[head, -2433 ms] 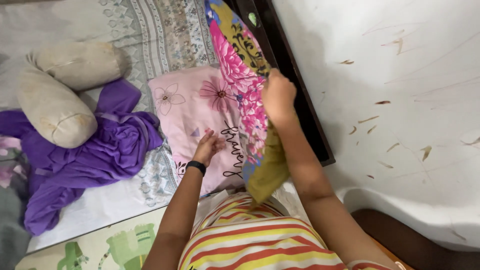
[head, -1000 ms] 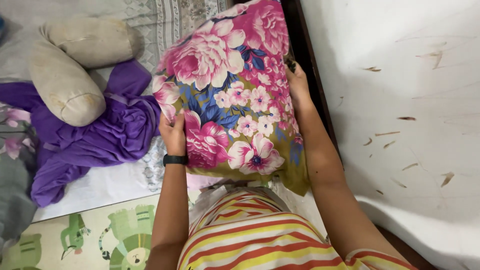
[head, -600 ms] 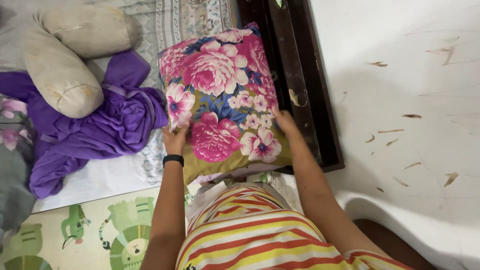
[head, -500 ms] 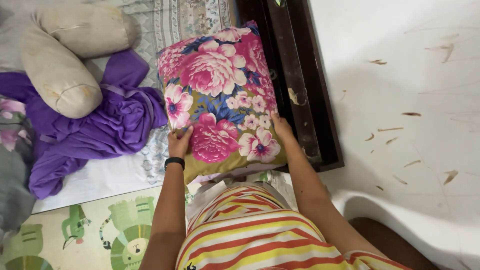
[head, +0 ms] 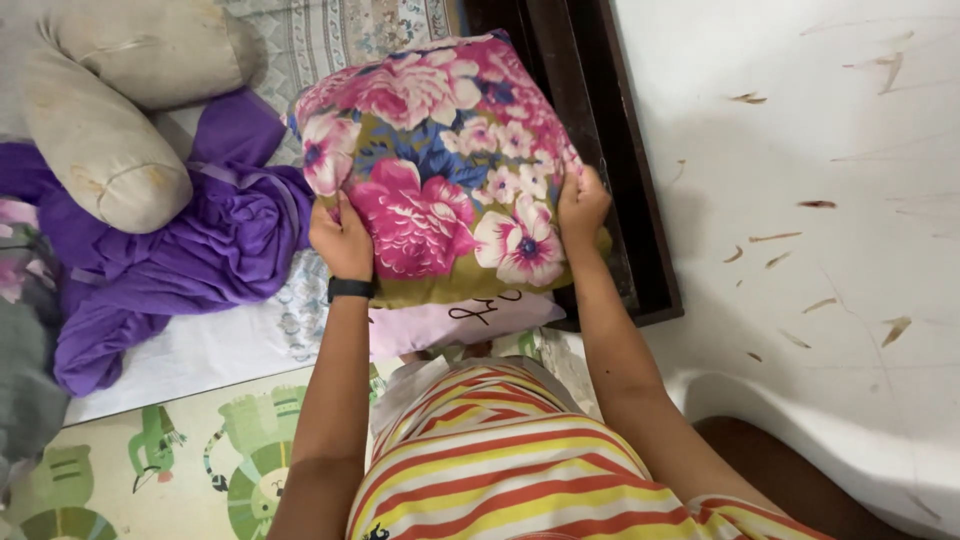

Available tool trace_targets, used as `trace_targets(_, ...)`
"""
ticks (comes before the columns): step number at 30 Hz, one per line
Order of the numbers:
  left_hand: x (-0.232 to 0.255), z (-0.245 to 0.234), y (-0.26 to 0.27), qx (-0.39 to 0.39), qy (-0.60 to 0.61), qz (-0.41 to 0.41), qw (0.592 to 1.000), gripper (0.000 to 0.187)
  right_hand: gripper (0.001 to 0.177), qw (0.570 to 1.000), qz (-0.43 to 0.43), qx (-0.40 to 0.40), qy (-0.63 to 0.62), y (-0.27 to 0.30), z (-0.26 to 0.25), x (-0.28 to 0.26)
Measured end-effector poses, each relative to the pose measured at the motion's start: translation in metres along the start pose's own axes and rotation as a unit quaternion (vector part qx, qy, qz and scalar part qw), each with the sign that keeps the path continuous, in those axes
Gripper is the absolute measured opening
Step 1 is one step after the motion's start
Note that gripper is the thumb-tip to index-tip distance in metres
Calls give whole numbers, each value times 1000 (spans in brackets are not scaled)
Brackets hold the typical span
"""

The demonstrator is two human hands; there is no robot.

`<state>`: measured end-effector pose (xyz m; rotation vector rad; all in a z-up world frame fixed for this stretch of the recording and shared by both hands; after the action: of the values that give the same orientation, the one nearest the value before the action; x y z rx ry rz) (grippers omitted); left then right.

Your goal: Replacing the covers on bed pillows.

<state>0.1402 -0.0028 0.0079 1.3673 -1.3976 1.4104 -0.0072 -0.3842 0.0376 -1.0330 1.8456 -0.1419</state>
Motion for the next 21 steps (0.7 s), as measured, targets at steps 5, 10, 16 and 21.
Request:
trace_targets(5,13,-27,34,46,-53,88,994,11,26,996,-7,37,78,21,-27,6)
trace_targets(10,-38,-54,86,61,-117,-23,991,15,25,994,49,3,93,86,-39,35)
trace_targets(16,-56,-34,100,58,-292,30,954,74,54,965,118,-113,205,114,-3,73)
trace_targets(21,-25,62,109,-236,-332,85,909,90,67,952,-43,-218,208,99,58,-18)
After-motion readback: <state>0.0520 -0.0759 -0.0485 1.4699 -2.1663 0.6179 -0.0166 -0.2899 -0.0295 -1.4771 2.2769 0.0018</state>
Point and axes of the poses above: each hand's wrist, its own y-axis away from the middle knuckle, its own z-axis out of the palm, x = y × z, the point moved 7 cm from there along -y, towards the middle knuckle, and after that the axes turned 2 degrees about x, right-handed, at the moved point
